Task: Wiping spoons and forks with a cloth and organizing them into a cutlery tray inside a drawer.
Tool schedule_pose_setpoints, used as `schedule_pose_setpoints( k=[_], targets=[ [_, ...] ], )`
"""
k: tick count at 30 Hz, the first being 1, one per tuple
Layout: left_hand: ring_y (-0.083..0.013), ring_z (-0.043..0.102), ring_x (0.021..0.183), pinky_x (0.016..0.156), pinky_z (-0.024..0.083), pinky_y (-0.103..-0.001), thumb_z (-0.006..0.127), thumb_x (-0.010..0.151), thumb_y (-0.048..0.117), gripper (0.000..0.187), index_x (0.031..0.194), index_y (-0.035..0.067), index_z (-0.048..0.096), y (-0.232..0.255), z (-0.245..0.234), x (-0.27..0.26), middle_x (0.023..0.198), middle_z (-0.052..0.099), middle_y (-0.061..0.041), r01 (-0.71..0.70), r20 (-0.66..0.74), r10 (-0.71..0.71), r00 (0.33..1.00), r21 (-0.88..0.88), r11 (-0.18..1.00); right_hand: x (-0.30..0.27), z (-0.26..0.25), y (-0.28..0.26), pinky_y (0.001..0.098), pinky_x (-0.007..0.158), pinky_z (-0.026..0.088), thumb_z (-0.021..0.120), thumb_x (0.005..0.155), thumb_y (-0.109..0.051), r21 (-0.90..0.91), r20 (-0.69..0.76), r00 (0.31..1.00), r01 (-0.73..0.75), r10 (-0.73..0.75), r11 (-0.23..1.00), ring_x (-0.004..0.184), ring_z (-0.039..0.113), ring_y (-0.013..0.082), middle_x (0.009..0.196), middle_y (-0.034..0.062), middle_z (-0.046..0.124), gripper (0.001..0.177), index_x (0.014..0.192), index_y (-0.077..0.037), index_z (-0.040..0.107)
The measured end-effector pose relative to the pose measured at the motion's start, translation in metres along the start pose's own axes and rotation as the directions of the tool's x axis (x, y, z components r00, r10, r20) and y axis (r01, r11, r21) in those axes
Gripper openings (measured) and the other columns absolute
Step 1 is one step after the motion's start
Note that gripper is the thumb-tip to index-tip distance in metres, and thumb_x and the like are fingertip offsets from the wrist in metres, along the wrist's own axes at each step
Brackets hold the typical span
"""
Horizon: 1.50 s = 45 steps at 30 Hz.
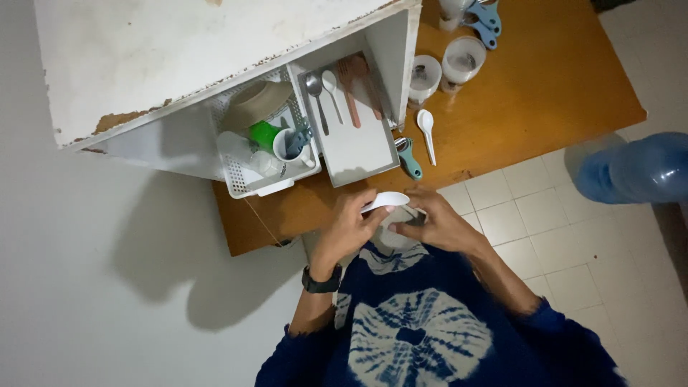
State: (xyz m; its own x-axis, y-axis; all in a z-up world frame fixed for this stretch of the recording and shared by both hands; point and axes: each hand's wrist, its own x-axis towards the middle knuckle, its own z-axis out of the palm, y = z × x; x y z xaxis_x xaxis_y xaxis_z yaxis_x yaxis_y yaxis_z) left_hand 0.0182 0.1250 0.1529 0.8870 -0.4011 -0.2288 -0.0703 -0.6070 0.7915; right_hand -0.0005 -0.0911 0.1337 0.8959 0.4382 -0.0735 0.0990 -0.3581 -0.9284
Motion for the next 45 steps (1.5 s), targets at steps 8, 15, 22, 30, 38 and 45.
schedule_pose_setpoints(
  k=[8,15,22,30,38,45],
  targets=[
    [-0.0125,0.057,0.081,0.069,0.049,-0.03,0.066,0.102,0.027,0.035,0.123,-0.001,0.066,-0.045,0.023,0.006,0.095,0.067,-0.005,-0.128,-0.22,0.025,0.975,-0.466,0.875,-0.014,0.006,0.052,0.0321,0.069,0.052,0.077,0.09,-0.01,0.384,-0.058,0.964,-0.22,0.261,0.897,0.078,0.064,0.016,0.086,0.0084,0.069,0.013,0.097,-0.002,0.071],
    [-0.0138,0.057,0.071,0.064,0.05,-0.031,0.046,0.108,0.026,0.031,0.111,-0.001,0.06,-0.115,0.087,0.018,0.086,0.061,-0.005,0.078,-0.011,-0.092,0.996,-0.442,0.894,-0.011,-0.012,0.021,0.0338,0.08,0.055,0.057,0.097,-0.005,0.214,-0.577,0.795,-0.075,0.189,0.974,0.091,0.068,0.0174,0.103,0.0101,0.072,0.026,0.121,-0.001,0.065],
    [-0.0093,0.049,0.065,0.058,0.046,-0.027,0.042,0.111,0.018,0.026,0.095,0.002,0.056,-0.064,0.076,0.003,0.079,0.054,0.0,0.073,0.013,-0.086,0.996,-0.668,0.741,-0.01,-0.004,-0.044,0.0452,0.099,0.05,0.061,0.098,-0.002,-0.291,-0.177,0.9,0.339,-0.399,0.895,0.123,0.061,0.0365,0.145,0.0343,0.059,0.031,0.128,-0.001,0.069],
    [-0.0084,0.049,0.064,0.058,0.043,-0.027,0.055,0.106,0.02,0.028,0.086,0.001,0.062,-0.079,0.076,0.0,0.072,0.058,0.0,-0.053,-0.043,0.036,0.998,-0.541,0.839,-0.007,-0.007,-0.008,0.0309,0.056,0.057,0.068,0.093,-0.008,-0.06,-0.325,0.941,-0.116,0.09,0.991,0.066,0.072,0.0154,0.093,0.0141,0.079,0.024,0.113,0.002,0.073],
    [-0.0136,0.051,0.061,0.057,0.042,-0.032,0.062,0.101,0.019,0.022,0.098,-0.001,0.072,-0.041,0.034,-0.012,0.069,0.06,-0.008,-0.032,-0.054,0.019,0.998,-0.239,0.971,0.0,-0.009,-0.009,0.0313,0.058,0.054,0.066,0.093,-0.007,0.053,-0.114,0.991,-0.065,0.071,0.997,0.069,0.067,0.0181,0.085,0.013,0.071,0.02,0.107,0.005,0.073],
    [-0.0198,0.047,0.057,0.054,0.038,-0.037,0.063,0.1,0.022,0.023,0.103,0.0,0.072,-0.023,0.024,-0.013,0.066,0.056,-0.013,0.037,-0.065,-0.051,0.997,-0.193,0.98,0.009,-0.016,-0.017,0.0298,0.062,0.059,0.06,0.087,0.001,0.118,-0.006,0.994,0.105,-0.105,0.988,0.078,0.072,0.0153,0.1,0.0103,0.073,0.031,0.117,0.001,0.07]
  ],
)
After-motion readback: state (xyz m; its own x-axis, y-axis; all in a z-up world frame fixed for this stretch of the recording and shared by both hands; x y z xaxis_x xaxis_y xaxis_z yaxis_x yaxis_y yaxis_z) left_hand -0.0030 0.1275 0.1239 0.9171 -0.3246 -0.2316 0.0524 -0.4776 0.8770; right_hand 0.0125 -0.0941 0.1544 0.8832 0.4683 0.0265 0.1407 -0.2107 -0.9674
